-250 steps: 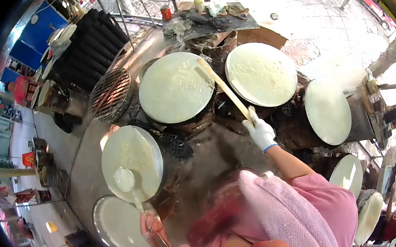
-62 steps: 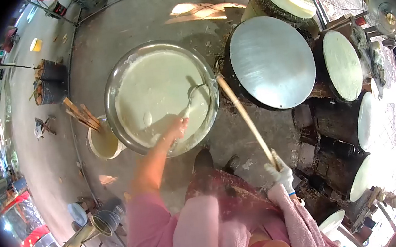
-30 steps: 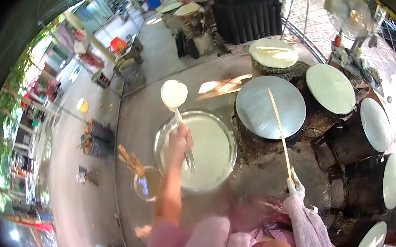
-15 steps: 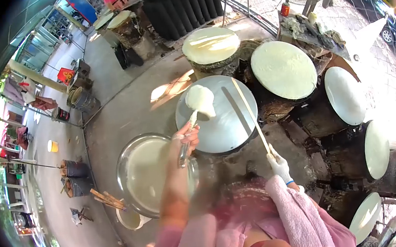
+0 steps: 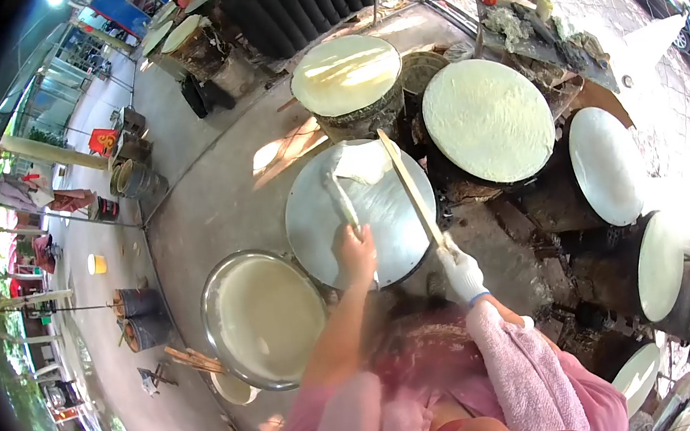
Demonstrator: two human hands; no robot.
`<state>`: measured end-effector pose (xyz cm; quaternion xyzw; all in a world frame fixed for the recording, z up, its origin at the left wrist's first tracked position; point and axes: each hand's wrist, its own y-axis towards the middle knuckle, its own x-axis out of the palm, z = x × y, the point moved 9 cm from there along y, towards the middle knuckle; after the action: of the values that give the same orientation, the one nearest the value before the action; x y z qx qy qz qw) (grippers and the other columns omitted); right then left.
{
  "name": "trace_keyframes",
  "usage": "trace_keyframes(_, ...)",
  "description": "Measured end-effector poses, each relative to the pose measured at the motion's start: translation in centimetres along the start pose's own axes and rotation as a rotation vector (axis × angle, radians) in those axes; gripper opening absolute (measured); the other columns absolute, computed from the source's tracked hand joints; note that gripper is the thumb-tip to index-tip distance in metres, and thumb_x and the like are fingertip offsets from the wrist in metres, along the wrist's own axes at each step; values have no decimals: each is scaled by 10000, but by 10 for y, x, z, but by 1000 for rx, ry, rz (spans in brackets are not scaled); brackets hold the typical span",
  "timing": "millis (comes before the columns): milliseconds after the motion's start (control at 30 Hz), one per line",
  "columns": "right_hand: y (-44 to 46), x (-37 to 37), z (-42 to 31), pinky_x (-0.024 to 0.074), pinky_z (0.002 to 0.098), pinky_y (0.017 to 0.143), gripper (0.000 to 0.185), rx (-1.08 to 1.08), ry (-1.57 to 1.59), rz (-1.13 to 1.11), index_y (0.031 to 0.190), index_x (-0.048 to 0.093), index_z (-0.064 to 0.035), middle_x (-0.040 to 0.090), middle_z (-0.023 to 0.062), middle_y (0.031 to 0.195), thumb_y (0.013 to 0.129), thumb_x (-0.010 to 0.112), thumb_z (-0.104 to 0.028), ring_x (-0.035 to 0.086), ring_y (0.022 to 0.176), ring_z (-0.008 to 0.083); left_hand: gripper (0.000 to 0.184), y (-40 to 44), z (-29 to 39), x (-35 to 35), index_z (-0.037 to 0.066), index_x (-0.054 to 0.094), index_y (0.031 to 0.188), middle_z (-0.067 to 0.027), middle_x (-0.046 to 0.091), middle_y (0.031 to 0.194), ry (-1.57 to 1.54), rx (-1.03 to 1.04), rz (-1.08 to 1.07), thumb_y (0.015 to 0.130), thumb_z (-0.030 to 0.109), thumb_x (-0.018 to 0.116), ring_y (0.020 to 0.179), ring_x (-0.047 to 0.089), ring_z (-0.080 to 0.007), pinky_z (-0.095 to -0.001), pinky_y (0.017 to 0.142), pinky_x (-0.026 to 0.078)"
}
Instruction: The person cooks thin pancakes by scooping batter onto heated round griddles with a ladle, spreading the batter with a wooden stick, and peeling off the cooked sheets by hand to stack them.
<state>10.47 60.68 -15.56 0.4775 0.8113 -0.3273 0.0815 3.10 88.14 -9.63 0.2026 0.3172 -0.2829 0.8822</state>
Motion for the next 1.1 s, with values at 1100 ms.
trace_keyframes(1100,89,-19,-75,502,241,821,370,-174,79,-317,1217,640,16,704,34,1011,955,630,-244,620,885,90,220,-121,-134,-209,34,501,876,4,430,574,-554,-707,105,994,219,518,397,385,-78,-237,347,295)
